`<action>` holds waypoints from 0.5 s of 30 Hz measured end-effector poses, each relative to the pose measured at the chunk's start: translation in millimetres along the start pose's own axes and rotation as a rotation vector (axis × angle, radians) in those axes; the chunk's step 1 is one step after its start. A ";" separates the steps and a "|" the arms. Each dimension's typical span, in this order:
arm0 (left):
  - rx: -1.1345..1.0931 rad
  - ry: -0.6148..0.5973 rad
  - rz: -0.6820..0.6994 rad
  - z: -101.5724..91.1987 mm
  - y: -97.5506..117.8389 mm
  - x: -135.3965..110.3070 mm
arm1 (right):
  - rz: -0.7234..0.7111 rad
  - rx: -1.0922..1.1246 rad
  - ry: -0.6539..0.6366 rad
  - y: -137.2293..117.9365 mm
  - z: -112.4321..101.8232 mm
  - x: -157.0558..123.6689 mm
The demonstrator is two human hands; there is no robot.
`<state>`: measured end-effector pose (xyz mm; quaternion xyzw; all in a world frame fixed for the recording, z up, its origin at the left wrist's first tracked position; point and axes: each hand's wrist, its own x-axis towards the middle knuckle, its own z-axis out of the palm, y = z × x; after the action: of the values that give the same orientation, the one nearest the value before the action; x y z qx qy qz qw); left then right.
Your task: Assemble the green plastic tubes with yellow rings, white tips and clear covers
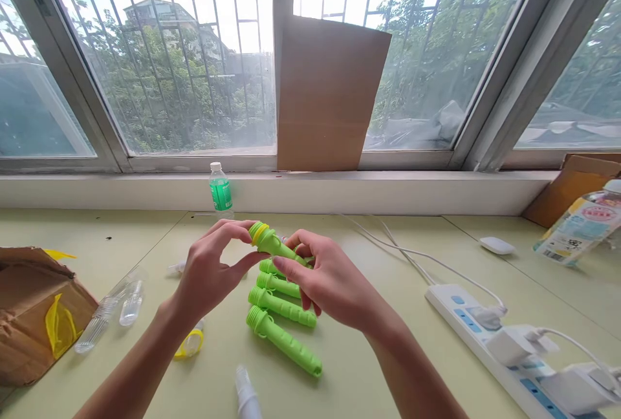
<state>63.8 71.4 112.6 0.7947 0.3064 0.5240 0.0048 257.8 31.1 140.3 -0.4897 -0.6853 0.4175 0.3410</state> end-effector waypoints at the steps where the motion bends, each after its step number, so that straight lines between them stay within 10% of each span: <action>1: 0.000 0.000 -0.004 0.1 0.2 -0.1 | 0.003 0.002 -0.003 0.8 -0.4 0.4; 15: 0.002 -0.041 -0.006 -3.4 -0.1 0.9 | -0.026 -0.079 -0.038 -1.8 -0.8 -0.2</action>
<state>61.1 70.8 114.9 0.8044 0.3091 0.5071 0.0118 257.8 30.8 142.2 -0.4857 -0.7139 0.3951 0.3136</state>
